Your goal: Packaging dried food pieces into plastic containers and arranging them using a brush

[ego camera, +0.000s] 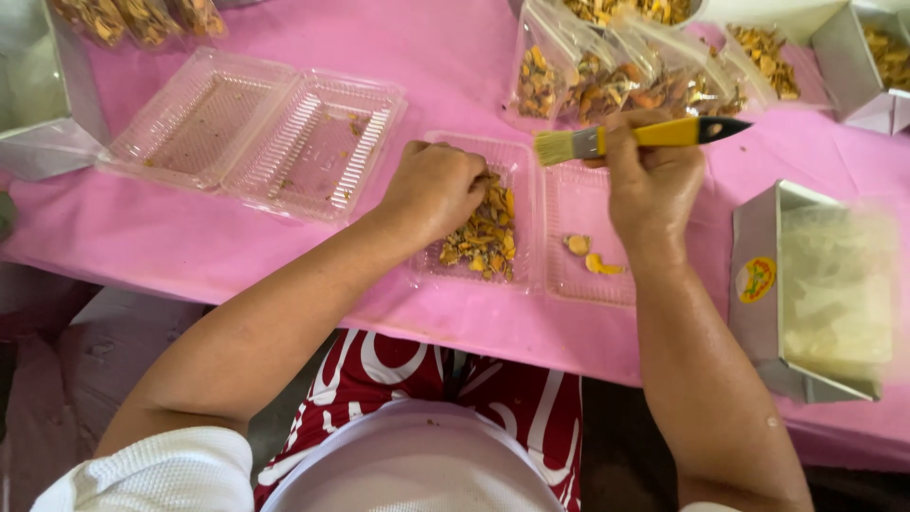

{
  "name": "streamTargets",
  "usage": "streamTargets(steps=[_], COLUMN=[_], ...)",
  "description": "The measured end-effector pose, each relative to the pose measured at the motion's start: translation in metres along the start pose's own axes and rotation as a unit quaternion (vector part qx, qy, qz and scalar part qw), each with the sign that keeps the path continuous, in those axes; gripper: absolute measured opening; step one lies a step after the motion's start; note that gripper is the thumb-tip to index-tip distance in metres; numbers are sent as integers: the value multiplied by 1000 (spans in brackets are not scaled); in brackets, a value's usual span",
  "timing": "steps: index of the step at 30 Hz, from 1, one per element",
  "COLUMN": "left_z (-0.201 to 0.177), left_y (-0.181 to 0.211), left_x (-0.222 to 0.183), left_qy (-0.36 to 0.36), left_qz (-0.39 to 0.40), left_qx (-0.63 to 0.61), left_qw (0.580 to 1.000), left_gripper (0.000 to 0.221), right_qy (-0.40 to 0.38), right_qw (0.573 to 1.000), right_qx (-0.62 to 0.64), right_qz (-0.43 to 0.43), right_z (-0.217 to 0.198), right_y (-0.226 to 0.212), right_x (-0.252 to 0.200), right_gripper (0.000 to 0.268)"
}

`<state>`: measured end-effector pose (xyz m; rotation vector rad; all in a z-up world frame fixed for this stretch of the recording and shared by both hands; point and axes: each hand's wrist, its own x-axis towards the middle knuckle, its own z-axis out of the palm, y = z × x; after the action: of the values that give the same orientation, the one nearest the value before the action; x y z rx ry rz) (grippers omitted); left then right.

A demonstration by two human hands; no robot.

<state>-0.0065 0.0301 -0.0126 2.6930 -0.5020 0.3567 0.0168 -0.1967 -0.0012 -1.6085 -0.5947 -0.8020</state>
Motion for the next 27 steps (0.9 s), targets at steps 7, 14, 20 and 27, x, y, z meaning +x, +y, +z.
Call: streamTargets(steps=[7, 14, 20, 27], left_z=[-25, -26, -27, 4], left_y=[-18, -21, 2, -22], left_x=[6, -12, -13, -5], left_qy=[29, 108, 118, 204], left_qz=[-157, -158, -138, 61], left_qx=[-193, -335, -371, -189], left_qw=[968, 922, 911, 959], left_gripper=[28, 22, 21, 17], right_qy=[-129, -116, -143, -28], right_qw=[991, 993, 988, 981], right_qx=[19, -10, 55, 177], right_qz=[-30, -19, 14, 74], right_z=[41, 23, 21, 10], right_y=[-26, -30, -22, -2], right_x=[-3, -12, -6, 12], right_gripper=[8, 3, 7, 16])
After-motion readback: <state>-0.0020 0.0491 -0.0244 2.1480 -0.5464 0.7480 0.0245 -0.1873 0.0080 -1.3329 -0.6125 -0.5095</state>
